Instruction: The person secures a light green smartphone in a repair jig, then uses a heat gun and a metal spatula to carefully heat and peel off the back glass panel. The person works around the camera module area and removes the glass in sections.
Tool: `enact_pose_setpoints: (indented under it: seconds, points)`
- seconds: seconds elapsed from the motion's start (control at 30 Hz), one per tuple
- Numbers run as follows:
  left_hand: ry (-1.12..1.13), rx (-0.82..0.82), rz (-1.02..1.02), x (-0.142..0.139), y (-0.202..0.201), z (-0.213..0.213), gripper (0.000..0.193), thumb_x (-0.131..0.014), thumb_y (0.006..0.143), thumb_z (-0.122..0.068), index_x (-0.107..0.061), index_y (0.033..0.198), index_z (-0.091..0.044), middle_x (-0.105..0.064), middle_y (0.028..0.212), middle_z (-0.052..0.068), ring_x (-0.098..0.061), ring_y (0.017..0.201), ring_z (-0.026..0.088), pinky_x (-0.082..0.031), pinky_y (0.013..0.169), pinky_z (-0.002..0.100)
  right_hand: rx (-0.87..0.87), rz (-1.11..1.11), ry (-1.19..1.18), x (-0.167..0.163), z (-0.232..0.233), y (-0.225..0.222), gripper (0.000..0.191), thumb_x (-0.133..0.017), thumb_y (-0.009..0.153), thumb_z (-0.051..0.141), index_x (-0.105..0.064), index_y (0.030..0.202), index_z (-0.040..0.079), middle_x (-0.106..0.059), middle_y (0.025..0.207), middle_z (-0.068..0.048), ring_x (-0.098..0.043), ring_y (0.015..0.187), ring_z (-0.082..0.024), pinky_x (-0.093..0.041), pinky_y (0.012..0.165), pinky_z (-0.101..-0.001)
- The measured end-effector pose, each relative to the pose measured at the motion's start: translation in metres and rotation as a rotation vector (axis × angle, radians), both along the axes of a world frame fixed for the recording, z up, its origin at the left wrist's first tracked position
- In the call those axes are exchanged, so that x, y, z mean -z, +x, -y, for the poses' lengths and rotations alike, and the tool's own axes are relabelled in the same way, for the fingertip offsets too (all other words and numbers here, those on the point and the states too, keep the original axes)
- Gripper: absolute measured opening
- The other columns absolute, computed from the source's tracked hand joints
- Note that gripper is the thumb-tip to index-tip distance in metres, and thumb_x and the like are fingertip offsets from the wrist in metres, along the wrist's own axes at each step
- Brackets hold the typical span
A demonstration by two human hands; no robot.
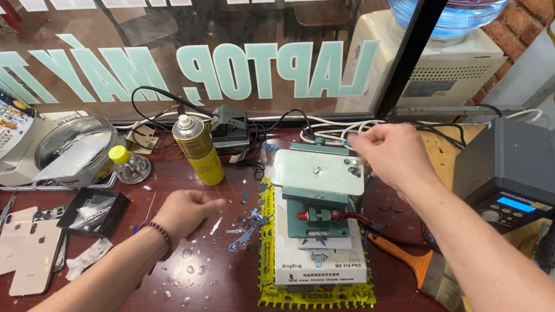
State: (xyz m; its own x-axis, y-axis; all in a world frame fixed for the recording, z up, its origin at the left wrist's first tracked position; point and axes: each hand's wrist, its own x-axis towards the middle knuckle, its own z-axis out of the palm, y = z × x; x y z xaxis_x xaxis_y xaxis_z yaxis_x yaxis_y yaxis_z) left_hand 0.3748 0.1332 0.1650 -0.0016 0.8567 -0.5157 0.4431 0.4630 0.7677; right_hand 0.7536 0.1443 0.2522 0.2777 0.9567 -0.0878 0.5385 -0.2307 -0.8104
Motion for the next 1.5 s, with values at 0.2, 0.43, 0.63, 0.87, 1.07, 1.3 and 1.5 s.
enact_pose_setpoints:
  seconds: [0.2,0.43,0.63,0.87,1.07,1.3,1.5]
  points:
    - [-0.124,-0.035,-0.201,0.054,-0.047,0.025,0.032,-0.072,0.087,-0.002,-0.070,0.118,-0.007,-0.078,0.083,0.008,-0.071,0.058,0.017,-0.056,0.047,0.032,0.069,-0.216,0.001,0.004,0.031,0.006,0.022,-0.065,0.095,0.019,-0.073,0.111,0.007,-0.066,0.073,-0.001,-0.058,0.059,-0.008,-0.051,0.056,-0.0297]
    - [-0.055,0.048,-0.755,0.109,-0.082,-0.016,0.030,-0.072,0.092,-0.016,-0.077,0.121,-0.010,-0.079,0.105,0.020,-0.080,0.090,0.032,-0.062,0.080,0.040,0.059,-0.098,0.049,-0.011,0.071,-0.011,0.024,-0.065,0.095,0.019,-0.075,0.113,0.007,-0.067,0.069,-0.002,-0.058,0.055,-0.010,-0.049,0.054,-0.0282]
    - [0.062,0.200,-0.845,0.155,-0.090,-0.043,0.036,-0.080,0.086,-0.029,-0.076,0.115,-0.007,-0.075,0.114,0.022,-0.073,0.110,0.037,-0.058,0.096,0.046,0.004,-0.012,0.197,-0.033,0.085,-0.043,0.022,-0.066,0.095,0.021,-0.075,0.109,0.007,-0.070,0.069,0.001,-0.062,0.059,-0.005,-0.053,0.053,-0.0245]
    - [-0.080,-0.011,-0.021,0.087,-0.049,-0.032,0.023,-0.075,0.089,-0.017,-0.073,0.101,0.003,-0.075,0.090,0.022,-0.070,0.075,0.030,-0.059,0.069,0.043,0.113,-0.024,0.146,-0.037,0.091,-0.046,0.022,-0.067,0.095,0.020,-0.077,0.109,0.007,-0.070,0.071,-0.001,-0.062,0.063,-0.005,-0.054,0.056,-0.0259]
    - [-0.182,0.115,0.700,-0.029,0.022,-0.022,0.011,-0.066,0.090,-0.013,-0.062,0.096,-0.004,-0.070,0.084,0.008,-0.069,0.070,0.018,-0.055,0.061,0.031,-0.039,-0.026,0.123,-0.026,0.105,-0.100,0.024,-0.069,0.093,0.021,-0.078,0.109,0.005,-0.073,0.074,-0.001,-0.062,0.063,-0.007,-0.053,0.058,-0.0261]
    - [-0.139,0.372,0.891,-0.088,0.112,-0.010,0.012,-0.070,0.089,-0.010,-0.064,0.094,-0.002,-0.072,0.087,0.010,-0.073,0.076,0.020,-0.059,0.064,0.031,0.037,-0.061,-0.065,-0.029,0.125,-0.118,0.043,-0.069,0.086,0.019,-0.065,0.128,0.011,-0.078,0.077,0.000,-0.068,0.061,-0.009,-0.056,0.060,-0.0254]
    - [0.112,0.500,0.575,-0.095,0.130,-0.018,0.020,-0.072,0.091,-0.020,-0.071,0.103,-0.004,-0.076,0.094,0.009,-0.074,0.076,0.017,-0.060,0.063,0.031,0.346,0.016,0.098,0.010,0.135,-0.005,0.021,-0.068,0.089,0.017,-0.073,0.105,0.004,-0.073,0.083,-0.003,-0.061,0.069,-0.010,-0.049,0.062,-0.0268]
